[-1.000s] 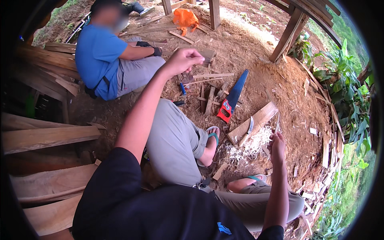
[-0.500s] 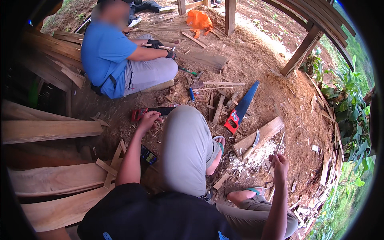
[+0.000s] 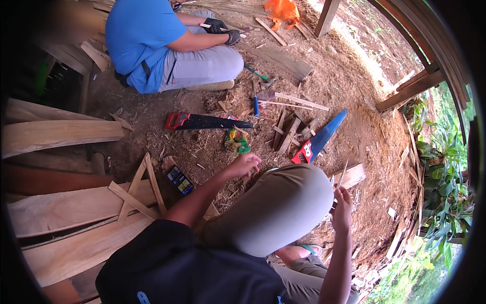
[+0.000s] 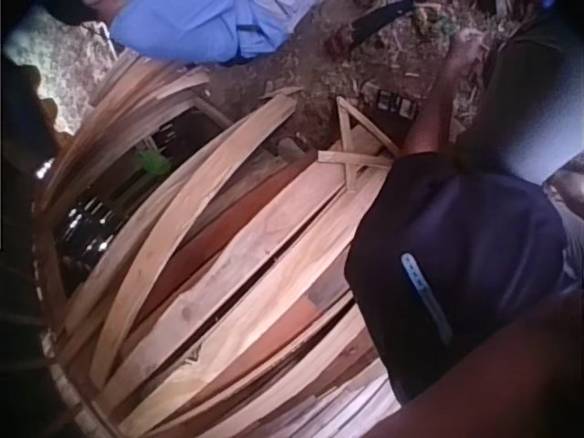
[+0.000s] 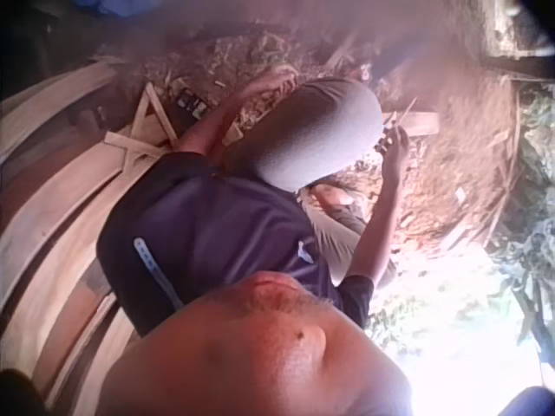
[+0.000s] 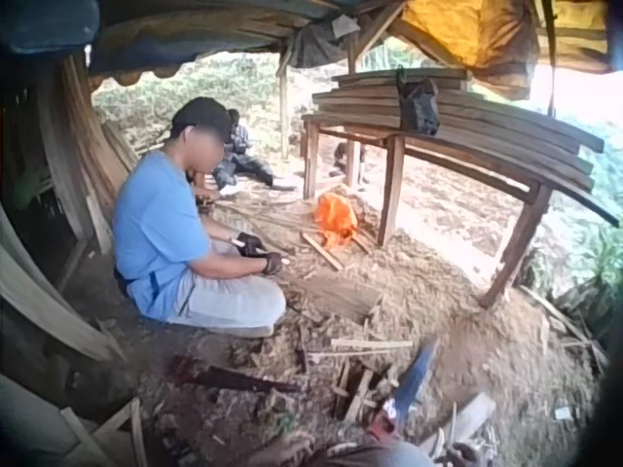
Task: The person sits on the ground and uses a knife to carve a small piece of wood, shaving off thin strips. They periodically inspect the carved piece and continue the carving process.
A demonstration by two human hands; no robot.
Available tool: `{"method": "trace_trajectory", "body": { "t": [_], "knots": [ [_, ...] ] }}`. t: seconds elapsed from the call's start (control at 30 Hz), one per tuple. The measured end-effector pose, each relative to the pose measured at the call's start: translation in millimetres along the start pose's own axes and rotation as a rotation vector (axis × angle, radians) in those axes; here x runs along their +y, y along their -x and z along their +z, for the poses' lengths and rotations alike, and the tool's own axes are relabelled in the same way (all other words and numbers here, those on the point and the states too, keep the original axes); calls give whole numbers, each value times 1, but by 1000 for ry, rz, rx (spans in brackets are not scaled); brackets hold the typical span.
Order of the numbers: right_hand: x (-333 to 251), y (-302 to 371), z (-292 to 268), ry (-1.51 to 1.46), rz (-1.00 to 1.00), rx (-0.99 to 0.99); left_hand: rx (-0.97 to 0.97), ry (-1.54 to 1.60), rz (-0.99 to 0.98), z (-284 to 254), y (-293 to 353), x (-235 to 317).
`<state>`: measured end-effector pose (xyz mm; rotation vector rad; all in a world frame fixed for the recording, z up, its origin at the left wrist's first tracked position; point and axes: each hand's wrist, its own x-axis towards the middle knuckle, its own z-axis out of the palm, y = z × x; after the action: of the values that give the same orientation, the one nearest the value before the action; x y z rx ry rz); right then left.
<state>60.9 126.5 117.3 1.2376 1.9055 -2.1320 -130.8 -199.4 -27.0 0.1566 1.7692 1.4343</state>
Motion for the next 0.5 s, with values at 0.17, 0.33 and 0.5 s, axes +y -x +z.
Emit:
{"method": "trace_trajectory", "body": {
  "t": [0.17, 0.33, 0.5],
  "knots": [
    [56, -5, -9, -13, -6, 23, -44, 51, -166, 35, -9, -74],
    [92, 1, -15, -25, 85, 108, -23, 18, -84, 33, -41, -86],
    [109, 3, -9, -83, 161, 130, -7, -56, -37, 12, -75, -36]
  ]
}}
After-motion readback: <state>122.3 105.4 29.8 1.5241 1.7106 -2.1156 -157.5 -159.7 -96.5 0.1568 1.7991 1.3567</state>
